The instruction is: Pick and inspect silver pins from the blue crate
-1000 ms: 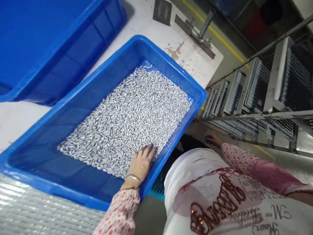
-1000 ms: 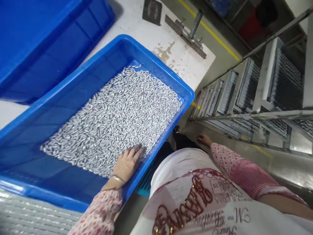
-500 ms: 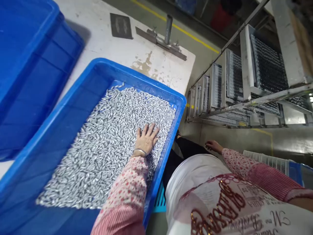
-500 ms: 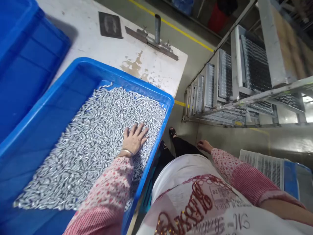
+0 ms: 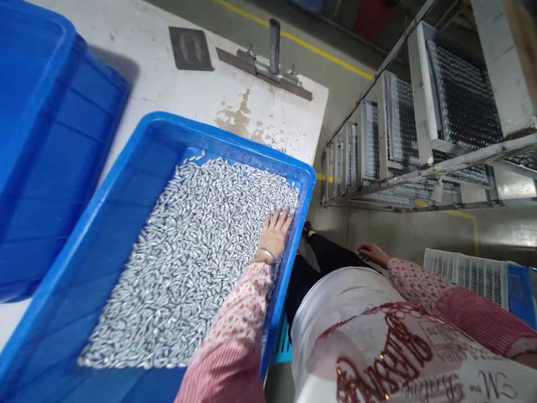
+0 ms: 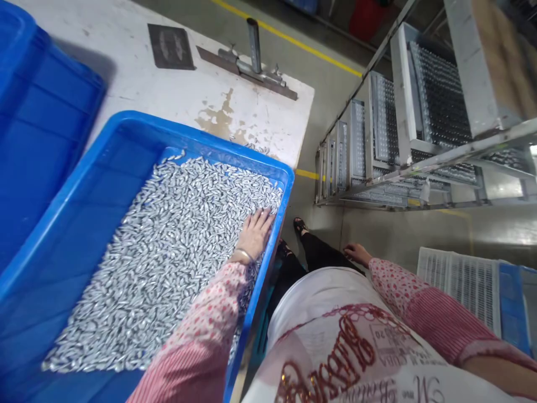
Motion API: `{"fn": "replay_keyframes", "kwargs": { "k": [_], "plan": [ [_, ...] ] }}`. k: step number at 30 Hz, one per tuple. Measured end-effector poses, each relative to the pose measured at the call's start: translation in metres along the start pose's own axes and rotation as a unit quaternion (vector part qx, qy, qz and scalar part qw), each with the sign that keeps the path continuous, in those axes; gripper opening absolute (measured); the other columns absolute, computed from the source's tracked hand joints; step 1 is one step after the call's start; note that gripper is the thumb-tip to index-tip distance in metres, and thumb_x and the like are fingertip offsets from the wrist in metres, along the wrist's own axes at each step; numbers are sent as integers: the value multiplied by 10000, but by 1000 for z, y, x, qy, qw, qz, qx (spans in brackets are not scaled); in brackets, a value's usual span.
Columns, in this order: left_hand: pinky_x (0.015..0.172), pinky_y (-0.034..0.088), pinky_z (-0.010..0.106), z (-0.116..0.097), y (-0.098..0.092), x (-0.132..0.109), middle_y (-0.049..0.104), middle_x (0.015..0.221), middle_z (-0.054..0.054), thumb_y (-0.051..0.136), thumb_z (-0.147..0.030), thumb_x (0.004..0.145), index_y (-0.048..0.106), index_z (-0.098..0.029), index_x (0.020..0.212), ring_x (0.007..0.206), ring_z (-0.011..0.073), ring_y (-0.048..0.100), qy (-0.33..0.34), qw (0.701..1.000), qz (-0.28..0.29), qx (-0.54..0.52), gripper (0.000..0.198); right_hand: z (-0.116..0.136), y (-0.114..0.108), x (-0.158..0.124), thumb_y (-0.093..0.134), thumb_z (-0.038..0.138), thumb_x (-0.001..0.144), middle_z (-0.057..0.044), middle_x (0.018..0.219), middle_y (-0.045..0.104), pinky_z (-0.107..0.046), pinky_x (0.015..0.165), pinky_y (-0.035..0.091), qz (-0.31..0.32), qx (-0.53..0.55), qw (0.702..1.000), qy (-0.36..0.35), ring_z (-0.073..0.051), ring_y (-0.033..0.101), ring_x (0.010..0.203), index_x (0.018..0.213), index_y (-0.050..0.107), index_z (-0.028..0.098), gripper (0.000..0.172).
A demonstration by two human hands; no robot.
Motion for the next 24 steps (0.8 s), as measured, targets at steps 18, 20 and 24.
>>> {"fn": "replay_keyframes", "kwargs": {
  "k": [18,20,24],
  "plan": [
    [1141,173,613,19,12,-95,290,1545,96,424,-374,921,450,-257,1415,1438,321,234,-84,995,11,52,509,22,-9,12,547,234,812,-41,756,694,-199,545,477,16,-26,999,-21,-139,636,648,835,666,173,135],
    [1136,210,601,20,8,-89,323,1529,113,410,-356,922,469,-241,1405,1423,321,273,-77,996,7,44,499,27,-10,13,555,218,799,-39,726,686,-203,545,468,13,-28,999,-24,-139,628,624,809,668,176,121],
    [1088,323,591,12,-21,-102,488,1429,92,397,-278,912,352,-346,1461,1356,300,399,-45,998,-40,6,555,40,-14,10,582,146,751,-9,641,663,-216,632,461,-9,-9,999,-48,-136,617,645,695,657,166,96]
  ]
}}
Point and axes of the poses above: each hand's wrist, its own x-axis towards the middle knuckle, its own y-axis out of the palm, z = x × y, the point moved 3 cm from there along x, towards the middle knuckle
